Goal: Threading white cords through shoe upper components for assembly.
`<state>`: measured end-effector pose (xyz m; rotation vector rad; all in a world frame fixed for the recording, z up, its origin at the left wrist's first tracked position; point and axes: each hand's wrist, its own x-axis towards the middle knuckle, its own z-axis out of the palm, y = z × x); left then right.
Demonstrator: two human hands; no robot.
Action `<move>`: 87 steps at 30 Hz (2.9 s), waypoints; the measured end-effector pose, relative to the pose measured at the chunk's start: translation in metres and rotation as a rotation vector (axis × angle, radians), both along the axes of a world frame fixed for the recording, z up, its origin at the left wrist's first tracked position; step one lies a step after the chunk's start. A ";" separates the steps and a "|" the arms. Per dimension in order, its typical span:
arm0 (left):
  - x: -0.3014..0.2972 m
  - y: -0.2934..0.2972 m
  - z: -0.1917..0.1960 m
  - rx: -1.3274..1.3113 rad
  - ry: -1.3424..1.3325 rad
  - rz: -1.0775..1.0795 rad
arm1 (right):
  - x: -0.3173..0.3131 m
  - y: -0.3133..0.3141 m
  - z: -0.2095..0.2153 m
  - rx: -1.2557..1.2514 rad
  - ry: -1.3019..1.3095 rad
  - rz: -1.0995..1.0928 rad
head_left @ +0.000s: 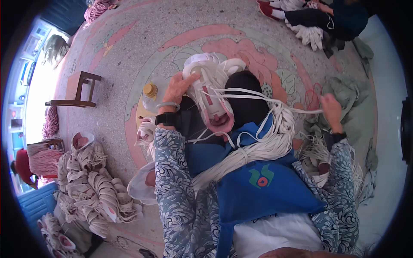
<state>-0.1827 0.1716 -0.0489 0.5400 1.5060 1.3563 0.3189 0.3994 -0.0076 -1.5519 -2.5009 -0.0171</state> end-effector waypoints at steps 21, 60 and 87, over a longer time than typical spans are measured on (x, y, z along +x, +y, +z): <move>0.018 -0.014 0.003 0.296 -0.431 0.023 | -0.283 -0.145 -0.002 -0.367 0.496 0.752; 0.032 -0.014 0.029 0.258 -0.269 -0.068 | -0.301 -0.118 0.008 -0.764 0.481 0.653; 0.051 -0.025 0.030 0.222 0.086 0.534 | -0.268 -0.155 0.011 -0.408 0.321 0.762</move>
